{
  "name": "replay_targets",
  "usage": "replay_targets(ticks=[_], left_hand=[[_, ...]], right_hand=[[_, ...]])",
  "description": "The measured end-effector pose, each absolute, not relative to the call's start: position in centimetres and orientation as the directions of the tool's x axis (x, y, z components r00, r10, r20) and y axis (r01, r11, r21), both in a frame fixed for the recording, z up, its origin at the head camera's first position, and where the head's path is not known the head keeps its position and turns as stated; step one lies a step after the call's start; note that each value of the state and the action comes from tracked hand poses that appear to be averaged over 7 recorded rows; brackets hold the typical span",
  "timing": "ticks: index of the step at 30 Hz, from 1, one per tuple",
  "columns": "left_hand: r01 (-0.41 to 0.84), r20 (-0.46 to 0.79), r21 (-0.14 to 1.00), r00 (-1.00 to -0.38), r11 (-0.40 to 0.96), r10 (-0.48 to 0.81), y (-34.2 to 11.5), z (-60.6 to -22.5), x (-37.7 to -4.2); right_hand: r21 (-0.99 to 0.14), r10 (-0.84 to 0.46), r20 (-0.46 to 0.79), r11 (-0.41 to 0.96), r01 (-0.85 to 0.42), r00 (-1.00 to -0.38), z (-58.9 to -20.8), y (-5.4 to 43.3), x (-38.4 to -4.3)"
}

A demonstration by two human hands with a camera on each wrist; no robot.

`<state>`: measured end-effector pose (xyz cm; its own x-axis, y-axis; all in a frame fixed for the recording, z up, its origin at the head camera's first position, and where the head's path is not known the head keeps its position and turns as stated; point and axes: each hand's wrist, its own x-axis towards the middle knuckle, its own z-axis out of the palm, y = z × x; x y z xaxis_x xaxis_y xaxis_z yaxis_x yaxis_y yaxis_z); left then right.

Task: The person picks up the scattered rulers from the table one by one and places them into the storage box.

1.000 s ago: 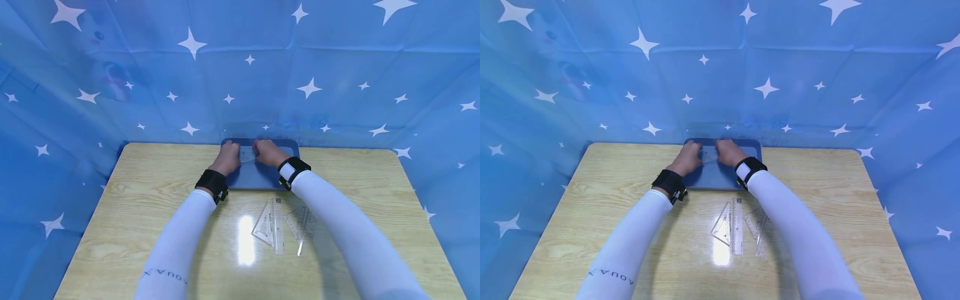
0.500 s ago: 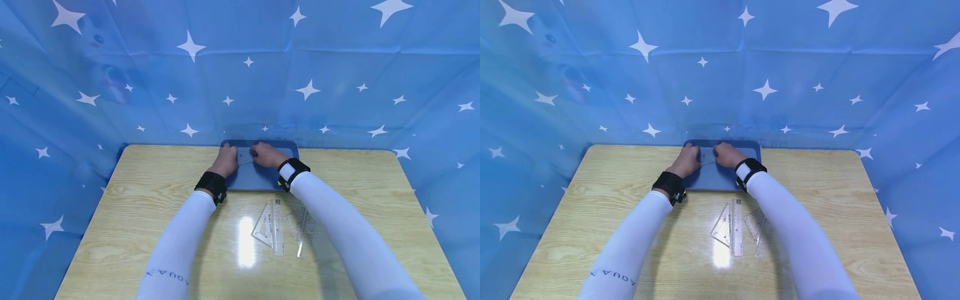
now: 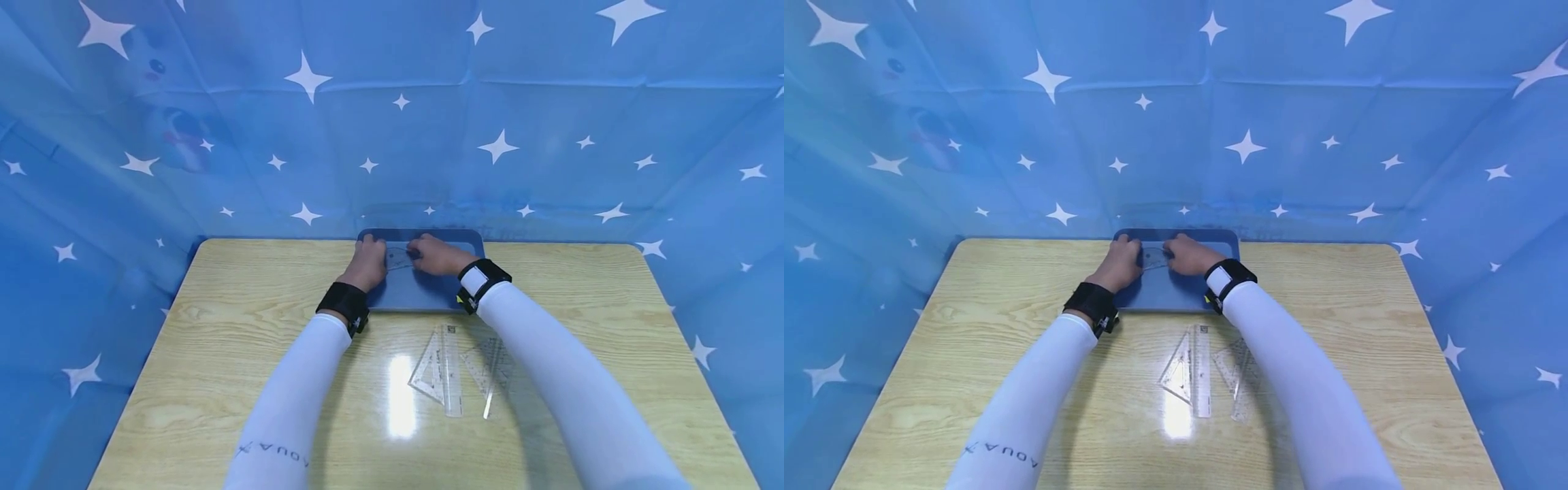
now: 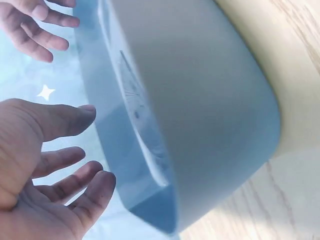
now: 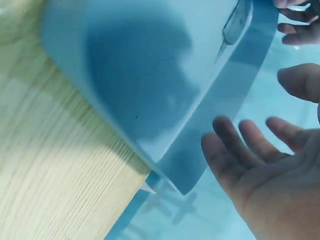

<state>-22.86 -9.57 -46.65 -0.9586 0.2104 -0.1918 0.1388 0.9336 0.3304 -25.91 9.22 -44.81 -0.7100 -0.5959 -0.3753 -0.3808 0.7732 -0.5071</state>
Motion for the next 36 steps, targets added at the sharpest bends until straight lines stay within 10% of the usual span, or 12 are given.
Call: replay_targets(ticks=[19,36], left_hand=[[0.235,0.021,0.474,-0.966,0.848,0.256,-10.5,-43.7,-21.4],[0.359,0.251,0.484,-0.93,0.798,0.266,-12.0,-42.5,-15.6]], right_hand=[[-0.602,-0.55,-0.159,0.712,-0.361,-0.82,-42.3,15.8,-23.3],[-0.462,-0.703,0.195,0.549,-0.697,-0.683,-42.0,14.7,-16.2]])
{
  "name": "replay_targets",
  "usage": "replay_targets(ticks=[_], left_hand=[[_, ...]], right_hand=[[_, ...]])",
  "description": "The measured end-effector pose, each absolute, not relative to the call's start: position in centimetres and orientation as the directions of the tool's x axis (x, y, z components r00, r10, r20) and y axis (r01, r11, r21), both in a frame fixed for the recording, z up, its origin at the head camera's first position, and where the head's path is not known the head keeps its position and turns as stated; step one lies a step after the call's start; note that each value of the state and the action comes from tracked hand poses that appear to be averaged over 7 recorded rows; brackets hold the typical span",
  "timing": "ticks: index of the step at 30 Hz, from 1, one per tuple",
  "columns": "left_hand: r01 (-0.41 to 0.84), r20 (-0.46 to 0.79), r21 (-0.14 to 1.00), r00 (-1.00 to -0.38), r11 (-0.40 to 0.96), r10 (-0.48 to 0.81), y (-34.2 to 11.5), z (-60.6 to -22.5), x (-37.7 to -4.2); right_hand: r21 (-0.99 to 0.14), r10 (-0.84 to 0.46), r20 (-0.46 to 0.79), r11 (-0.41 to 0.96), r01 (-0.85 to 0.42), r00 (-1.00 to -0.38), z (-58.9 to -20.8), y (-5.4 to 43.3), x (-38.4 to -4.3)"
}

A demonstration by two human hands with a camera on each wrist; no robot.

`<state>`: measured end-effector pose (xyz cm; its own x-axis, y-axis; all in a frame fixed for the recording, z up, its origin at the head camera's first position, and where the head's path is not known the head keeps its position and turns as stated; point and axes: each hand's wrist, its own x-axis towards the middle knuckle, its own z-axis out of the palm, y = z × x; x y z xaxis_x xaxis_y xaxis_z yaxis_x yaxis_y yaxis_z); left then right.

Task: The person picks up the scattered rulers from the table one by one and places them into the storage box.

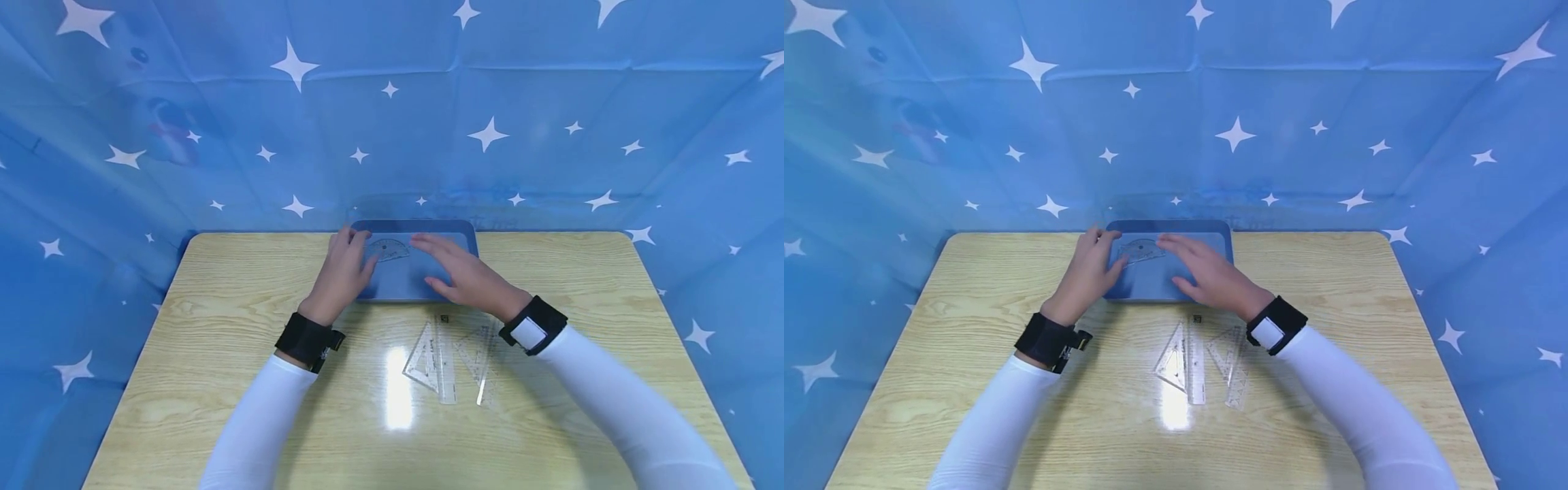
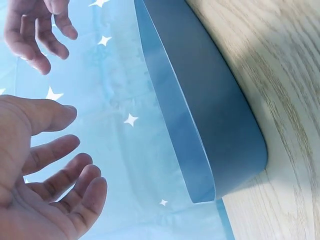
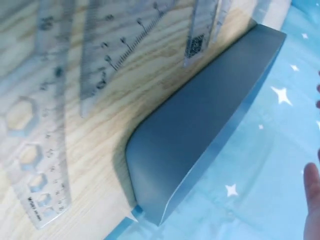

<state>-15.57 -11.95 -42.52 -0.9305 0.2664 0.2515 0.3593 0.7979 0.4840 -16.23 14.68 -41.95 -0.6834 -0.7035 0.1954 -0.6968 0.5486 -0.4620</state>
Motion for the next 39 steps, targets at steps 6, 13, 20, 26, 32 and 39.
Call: replay_targets(ticks=[6,13,20,26,32,39], left_hand=[[0.449,0.338,0.456,-0.886,0.768,0.317,-12.1,-42.9,-13.7],[0.523,0.414,0.409,-0.837,0.748,0.359,-11.7,-43.1,-12.0],[0.54,0.378,0.386,-0.832,0.748,0.405,-11.4,-43.3,-10.3],[0.569,0.352,0.366,-0.817,0.736,0.456,-10.7,-45.0,-8.9],[0.587,0.318,0.365,-0.808,0.722,0.496,-9.6,-46.2,-8.3],[0.481,0.052,0.448,-0.855,0.754,0.515,-9.0,-46.4,-8.2]], right_hand=[[-0.364,-0.734,0.344,0.471,-0.803,-0.586,-42.9,15.0,-14.6],[-0.272,-0.729,0.482,0.402,-0.874,-0.486,-44.1,15.6,-13.6],[-0.207,-0.773,0.471,0.37,-0.906,-0.424,-45.0,15.9,-12.5],[-0.179,-0.832,0.449,0.273,-0.945,-0.325,-46.2,16.0,-11.5],[-0.149,-0.883,0.373,0.246,-0.958,-0.285,-46.9,15.7,-11.0],[-0.072,-0.922,0.193,0.329,-0.942,-0.337,-46.7,15.2,-10.7]])
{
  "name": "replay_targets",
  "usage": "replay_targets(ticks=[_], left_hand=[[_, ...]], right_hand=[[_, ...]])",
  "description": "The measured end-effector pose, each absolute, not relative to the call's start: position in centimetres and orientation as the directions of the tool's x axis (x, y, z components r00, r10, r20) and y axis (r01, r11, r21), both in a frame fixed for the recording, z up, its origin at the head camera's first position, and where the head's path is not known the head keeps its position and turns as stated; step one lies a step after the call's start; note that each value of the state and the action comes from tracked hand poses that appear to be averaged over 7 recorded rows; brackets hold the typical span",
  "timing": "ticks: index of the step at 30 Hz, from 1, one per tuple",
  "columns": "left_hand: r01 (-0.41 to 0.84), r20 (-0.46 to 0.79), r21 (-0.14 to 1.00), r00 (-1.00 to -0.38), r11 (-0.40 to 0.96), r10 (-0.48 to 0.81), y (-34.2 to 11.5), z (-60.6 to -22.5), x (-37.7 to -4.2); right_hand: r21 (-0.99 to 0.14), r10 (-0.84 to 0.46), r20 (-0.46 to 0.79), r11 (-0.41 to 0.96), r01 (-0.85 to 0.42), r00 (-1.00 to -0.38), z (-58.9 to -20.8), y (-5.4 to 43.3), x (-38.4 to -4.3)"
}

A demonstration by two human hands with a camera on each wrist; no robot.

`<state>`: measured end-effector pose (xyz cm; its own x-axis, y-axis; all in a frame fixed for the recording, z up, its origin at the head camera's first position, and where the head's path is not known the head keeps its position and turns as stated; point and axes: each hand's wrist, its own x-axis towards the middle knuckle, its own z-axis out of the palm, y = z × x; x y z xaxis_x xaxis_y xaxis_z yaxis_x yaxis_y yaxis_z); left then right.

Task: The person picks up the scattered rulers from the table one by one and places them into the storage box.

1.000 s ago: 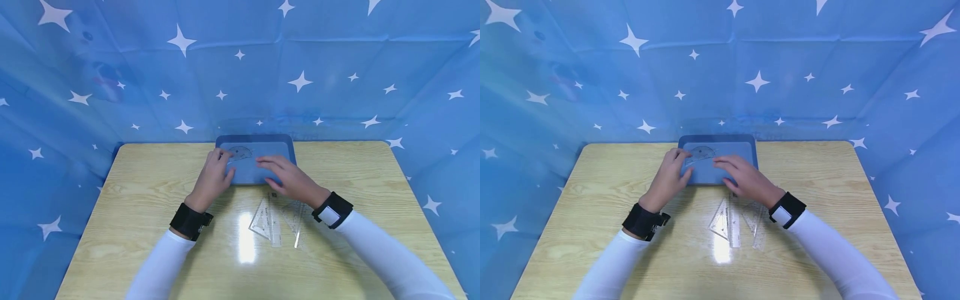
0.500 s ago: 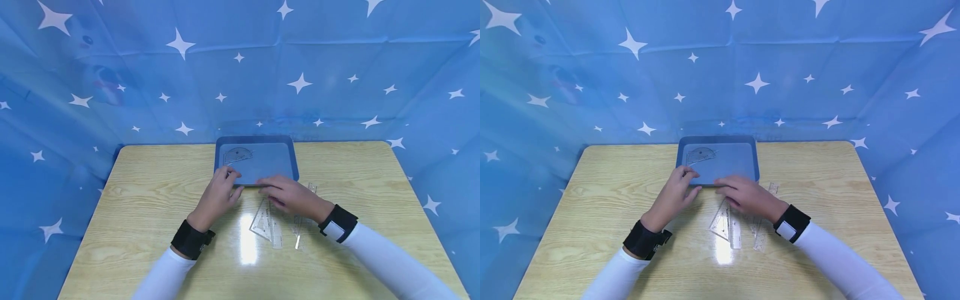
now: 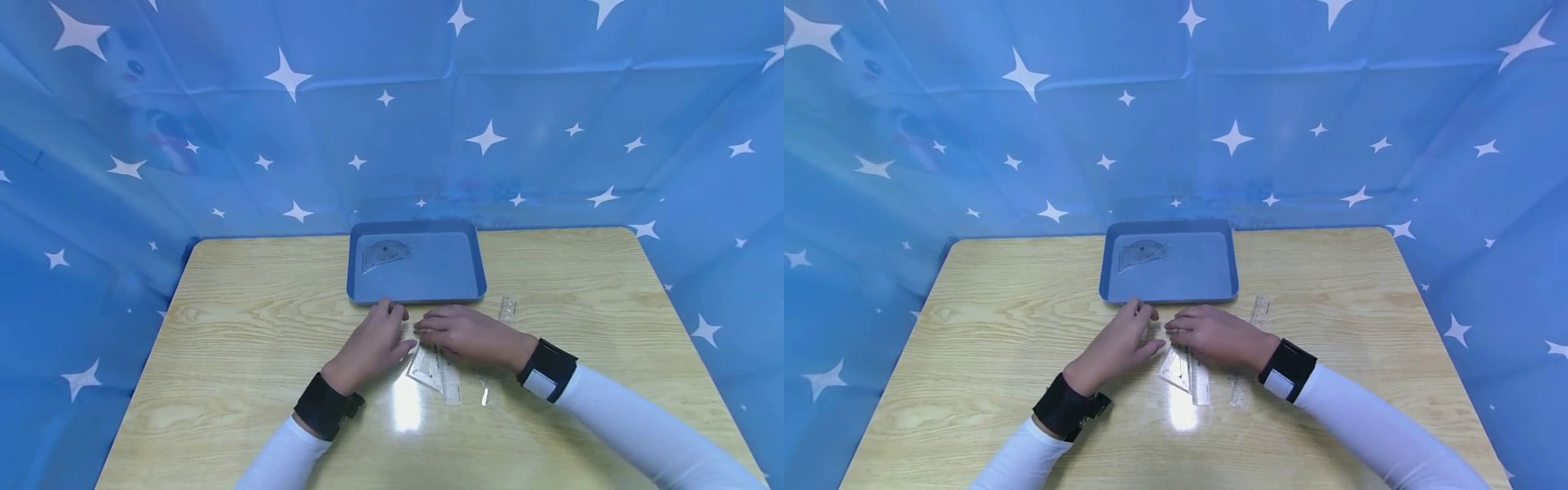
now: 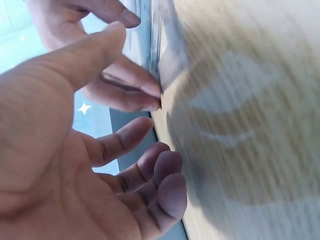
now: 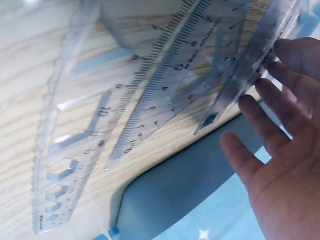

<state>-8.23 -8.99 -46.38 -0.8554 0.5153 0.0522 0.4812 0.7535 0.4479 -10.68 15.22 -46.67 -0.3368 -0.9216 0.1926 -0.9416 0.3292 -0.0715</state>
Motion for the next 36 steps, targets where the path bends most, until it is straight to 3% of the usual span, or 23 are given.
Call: replay_targets(ticks=[4,13,21,36], left_hand=[[0.412,-0.084,0.494,-0.854,0.766,0.513,-8.8,-46.3,-7.9],[0.367,-0.189,0.542,-0.823,0.756,0.535,-8.5,-46.7,-7.2],[0.351,-0.198,0.526,-0.835,0.775,0.513,-8.6,-47.5,-6.7],[0.291,-0.138,0.551,-0.893,0.782,0.429,-10.1,-47.2,-6.4]], right_hand=[[-0.065,-0.932,0.132,0.33,-0.942,-0.336,-47.0,15.0,-10.6],[-0.019,-0.925,-0.018,0.38,-0.925,-0.379,-47.1,15.1,-9.7],[0.051,-0.92,-0.043,0.388,-0.92,-0.39,-47.1,14.6,-9.7],[0.075,-0.874,-0.053,0.478,-0.875,-0.482,-47.2,13.5,-9.3]])
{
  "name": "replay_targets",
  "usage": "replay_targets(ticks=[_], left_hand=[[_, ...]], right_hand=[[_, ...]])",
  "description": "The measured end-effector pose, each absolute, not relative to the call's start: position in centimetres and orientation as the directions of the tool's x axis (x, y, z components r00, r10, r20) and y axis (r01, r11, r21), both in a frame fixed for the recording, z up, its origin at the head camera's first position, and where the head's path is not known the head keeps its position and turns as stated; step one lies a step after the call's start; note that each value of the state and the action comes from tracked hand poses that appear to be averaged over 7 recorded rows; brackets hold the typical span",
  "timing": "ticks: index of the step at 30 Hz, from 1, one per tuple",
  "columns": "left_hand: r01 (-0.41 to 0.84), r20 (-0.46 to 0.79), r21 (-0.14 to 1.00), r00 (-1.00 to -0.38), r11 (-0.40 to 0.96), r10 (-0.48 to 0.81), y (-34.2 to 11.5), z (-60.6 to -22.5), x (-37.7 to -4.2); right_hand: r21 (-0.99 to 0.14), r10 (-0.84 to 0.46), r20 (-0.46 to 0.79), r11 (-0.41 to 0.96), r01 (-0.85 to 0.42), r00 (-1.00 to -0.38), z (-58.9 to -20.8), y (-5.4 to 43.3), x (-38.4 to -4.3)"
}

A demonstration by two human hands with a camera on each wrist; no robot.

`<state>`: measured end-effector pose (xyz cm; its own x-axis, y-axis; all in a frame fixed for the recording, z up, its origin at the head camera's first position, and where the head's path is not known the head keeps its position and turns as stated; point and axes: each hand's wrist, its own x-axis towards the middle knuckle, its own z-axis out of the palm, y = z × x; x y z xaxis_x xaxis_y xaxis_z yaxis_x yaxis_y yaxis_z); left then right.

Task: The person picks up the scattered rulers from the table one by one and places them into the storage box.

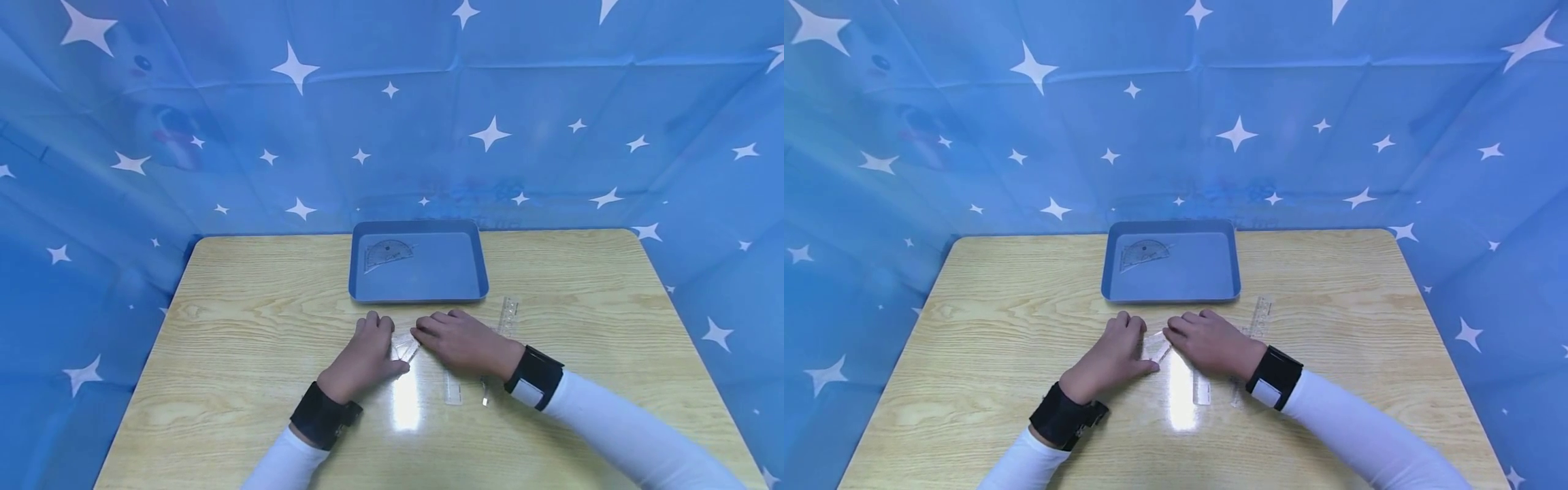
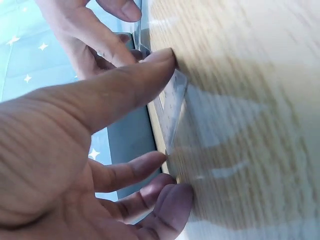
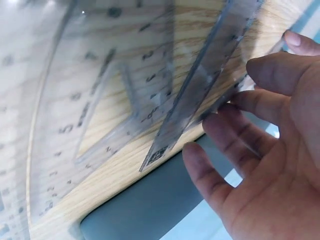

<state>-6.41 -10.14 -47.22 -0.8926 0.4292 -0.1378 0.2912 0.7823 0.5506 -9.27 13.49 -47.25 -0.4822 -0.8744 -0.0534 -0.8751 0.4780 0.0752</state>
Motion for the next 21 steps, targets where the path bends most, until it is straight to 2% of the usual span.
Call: replay_targets(ticks=[5,13,21], left_hand=[[0.238,-0.123,0.569,-0.922,0.787,0.368,-10.7,-47.4,-6.4],[0.176,-0.161,0.532,-0.939,0.828,0.303,-11.1,-47.6,-6.7],[0.096,-0.221,0.595,-0.935,0.798,0.277,-11.6,-47.9,-7.2]], right_hand=[[0.058,-0.86,-0.043,0.506,-0.86,-0.509,-47.3,12.8,-9.1],[0.077,-0.846,0.013,0.533,-0.843,-0.534,-47.4,12.0,-8.8],[0.056,-0.826,0.013,0.564,-0.824,-0.564,-47.9,11.6,-8.5]])
